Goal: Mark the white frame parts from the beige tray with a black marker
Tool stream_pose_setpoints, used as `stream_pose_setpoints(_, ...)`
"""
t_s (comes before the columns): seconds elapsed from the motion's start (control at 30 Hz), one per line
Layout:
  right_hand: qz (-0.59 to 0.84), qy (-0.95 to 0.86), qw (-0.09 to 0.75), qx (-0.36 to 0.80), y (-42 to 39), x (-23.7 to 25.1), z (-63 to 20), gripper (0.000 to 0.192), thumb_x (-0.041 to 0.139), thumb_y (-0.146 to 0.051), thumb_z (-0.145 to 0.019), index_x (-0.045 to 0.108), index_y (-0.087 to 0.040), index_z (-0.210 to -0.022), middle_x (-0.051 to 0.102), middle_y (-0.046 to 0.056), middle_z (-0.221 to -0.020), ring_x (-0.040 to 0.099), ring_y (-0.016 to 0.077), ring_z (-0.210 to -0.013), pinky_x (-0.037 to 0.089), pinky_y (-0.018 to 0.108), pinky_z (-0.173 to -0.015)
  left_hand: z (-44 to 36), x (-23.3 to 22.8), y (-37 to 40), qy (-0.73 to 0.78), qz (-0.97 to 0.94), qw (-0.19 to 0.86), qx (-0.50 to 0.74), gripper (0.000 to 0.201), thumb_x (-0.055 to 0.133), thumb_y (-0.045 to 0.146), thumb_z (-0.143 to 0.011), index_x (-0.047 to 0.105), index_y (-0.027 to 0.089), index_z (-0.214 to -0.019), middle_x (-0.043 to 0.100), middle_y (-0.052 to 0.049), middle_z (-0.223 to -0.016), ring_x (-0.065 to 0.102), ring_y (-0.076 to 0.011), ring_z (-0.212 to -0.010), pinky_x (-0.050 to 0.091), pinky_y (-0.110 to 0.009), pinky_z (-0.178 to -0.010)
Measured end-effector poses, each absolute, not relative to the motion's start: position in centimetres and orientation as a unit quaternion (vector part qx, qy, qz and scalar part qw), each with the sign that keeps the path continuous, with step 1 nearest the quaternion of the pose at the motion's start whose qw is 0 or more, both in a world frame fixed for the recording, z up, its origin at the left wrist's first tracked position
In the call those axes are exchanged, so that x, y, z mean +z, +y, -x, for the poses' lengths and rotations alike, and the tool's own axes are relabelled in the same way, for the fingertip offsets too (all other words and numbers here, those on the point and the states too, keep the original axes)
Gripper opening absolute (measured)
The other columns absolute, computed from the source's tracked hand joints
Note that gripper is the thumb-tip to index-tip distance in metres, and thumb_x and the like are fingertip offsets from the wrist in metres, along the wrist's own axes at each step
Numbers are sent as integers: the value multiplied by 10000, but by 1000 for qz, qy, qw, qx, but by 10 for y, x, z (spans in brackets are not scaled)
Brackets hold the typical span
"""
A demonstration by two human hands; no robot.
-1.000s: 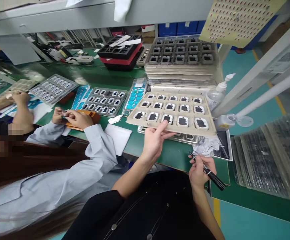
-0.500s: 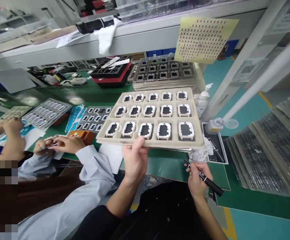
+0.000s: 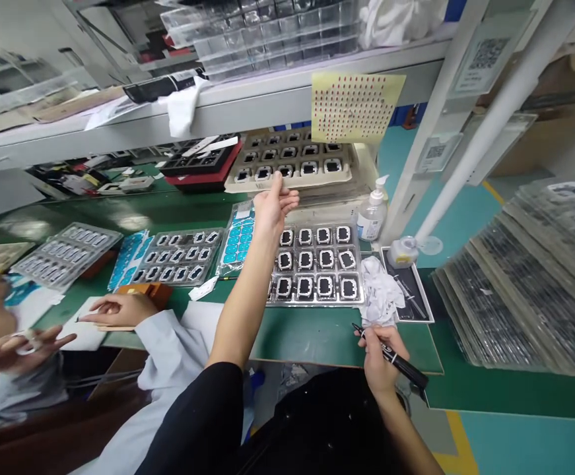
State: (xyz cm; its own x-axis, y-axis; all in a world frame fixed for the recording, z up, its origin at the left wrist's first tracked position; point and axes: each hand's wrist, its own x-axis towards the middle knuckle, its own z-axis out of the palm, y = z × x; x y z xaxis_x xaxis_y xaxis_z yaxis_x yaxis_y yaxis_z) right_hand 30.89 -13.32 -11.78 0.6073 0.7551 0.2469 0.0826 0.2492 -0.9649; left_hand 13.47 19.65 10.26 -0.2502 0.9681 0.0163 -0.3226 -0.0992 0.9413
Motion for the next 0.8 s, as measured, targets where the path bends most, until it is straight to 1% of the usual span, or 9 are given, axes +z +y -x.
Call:
stream_pose_setpoints(0.1, 560, -378, 694, 248, -132, -119, -309, 376, 876, -501, -1116, 710, -256, -884, 716, -31, -717, 822, 246, -731, 696, 379, -750, -140, 103, 205, 480, -364, 501, 621, 624, 1010, 796, -918, 774, 219, -911, 832, -58, -752, 845, -165, -694, 637, -206, -605)
stream_pose_setpoints(0.23, 563, -379, 693, 243, -132, -121, -310, 390, 885, -499, -1110, 711, -253, -863, 716, -28, -721, 817, 247, -744, 692, 387, -775, -157, 112, 219, 505, -366, 532, 572, 657, 978, 837, -932, 729, 232, -866, 801, -49, -673, 726, -133, -552, 497, -208, -495)
stream_pose_setpoints(0.37, 565, -365, 702, 235, -131, -124, -311, 366, 886, -499, -1108, 711, -250, -904, 716, -46, -717, 812, 238, -719, 703, 409, -840, -162, 119, 230, 516, -336, 548, 566, 693, 1015, 779, -924, 607, 247, -749, 726, 8, -599, 549, -77, -436, 375, -208, -452)
stream_pose_setpoints(0.47, 563, -360, 705, 239, -129, -125, -311, 374, 892, -508, -1099, 700, -246, -915, 718, -48, -710, 827, 248, -732, 697, 409, -844, -158, 120, 231, 523, -317, 534, 584, 732, 1072, 707, -883, 537, 250, -683, 677, 39, -567, 481, -61, -418, 323, -217, -450)
stream_pose_setpoints(0.57, 564, -354, 706, 238, -128, -125, -311, 381, 903, -520, -1083, 695, -244, -924, 713, -50, -708, 824, 247, -721, 689, 399, -822, -154, 119, 233, 514, -319, 516, 606, 727, 1101, 677, -847, 537, 257, -666, 673, 33, -563, 495, -78, -442, 322, -230, -461)
stream_pose_setpoints(0.7, 568, -344, 713, 226, -127, -124, -309, 399, 918, -544, -1060, 689, -246, -924, 718, -47, -719, 784, 226, -664, 707, 403, -797, -155, 121, 238, 506, -335, 504, 615, 702, 1095, 718, -820, 578, 262, -689, 680, 19, -562, 571, -116, -485, 345, -243, -479)
stream_pose_setpoints(0.8, 569, -338, 718, 214, -127, -123, -308, 400, 921, -545, -1054, 691, -244, -926, 709, -49, -706, 769, 215, -645, 708, 389, -776, -159, 124, 240, 515, -351, 500, 602, 719, 1108, 703, -807, 554, 263, -680, 658, 22, -545, 594, -123, -500, 350, -239, -495)
